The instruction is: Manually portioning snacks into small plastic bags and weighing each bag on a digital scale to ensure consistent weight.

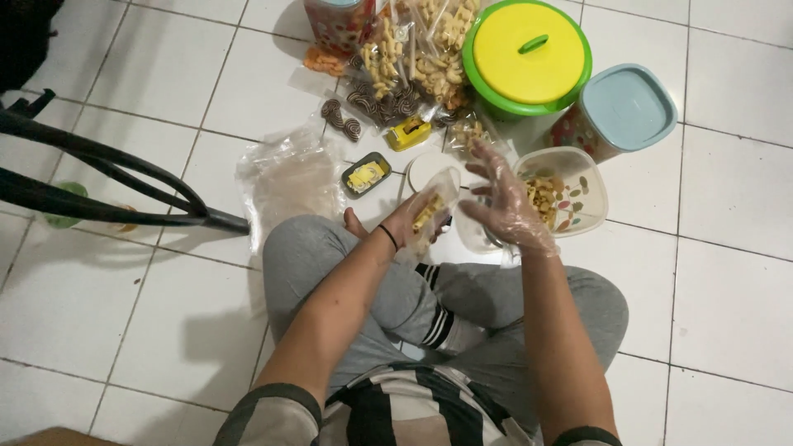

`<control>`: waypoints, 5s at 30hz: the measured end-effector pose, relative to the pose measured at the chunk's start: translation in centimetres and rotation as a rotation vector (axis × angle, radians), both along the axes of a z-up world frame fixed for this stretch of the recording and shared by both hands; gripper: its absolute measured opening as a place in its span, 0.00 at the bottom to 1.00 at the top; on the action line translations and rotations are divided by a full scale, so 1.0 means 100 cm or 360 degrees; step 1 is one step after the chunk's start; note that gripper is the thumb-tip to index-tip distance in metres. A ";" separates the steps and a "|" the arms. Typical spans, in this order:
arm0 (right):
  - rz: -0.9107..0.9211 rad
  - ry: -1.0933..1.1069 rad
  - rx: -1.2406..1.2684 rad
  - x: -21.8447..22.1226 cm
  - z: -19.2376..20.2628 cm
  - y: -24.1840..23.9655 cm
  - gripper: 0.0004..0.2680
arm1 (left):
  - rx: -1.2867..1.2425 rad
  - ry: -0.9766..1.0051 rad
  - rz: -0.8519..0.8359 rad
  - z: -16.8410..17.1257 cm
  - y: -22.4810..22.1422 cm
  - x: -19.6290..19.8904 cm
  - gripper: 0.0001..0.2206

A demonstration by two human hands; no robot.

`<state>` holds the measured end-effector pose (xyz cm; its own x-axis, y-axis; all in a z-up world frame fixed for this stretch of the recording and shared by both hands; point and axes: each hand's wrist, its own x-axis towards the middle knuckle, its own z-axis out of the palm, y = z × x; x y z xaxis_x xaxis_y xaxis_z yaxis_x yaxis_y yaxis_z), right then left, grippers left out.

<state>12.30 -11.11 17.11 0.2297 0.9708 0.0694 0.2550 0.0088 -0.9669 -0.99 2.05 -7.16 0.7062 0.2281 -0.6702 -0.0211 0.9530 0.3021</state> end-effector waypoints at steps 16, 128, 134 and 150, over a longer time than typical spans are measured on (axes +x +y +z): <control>-0.0725 0.0277 -0.0135 0.047 -0.107 -0.002 0.14 | 0.0712 -0.0425 0.0003 0.056 -0.018 0.005 0.32; -0.0569 0.1002 -0.0467 0.041 -0.217 -0.034 0.13 | 0.1326 0.0427 0.0078 0.016 -0.017 0.000 0.13; -0.0607 0.1003 -0.0515 0.036 -0.210 -0.033 0.13 | 0.1320 0.0368 0.0068 0.018 -0.018 -0.004 0.10; -0.0542 0.0899 -0.0346 0.036 -0.205 -0.039 0.09 | 0.1416 0.0156 0.0028 0.032 -0.021 -0.001 0.09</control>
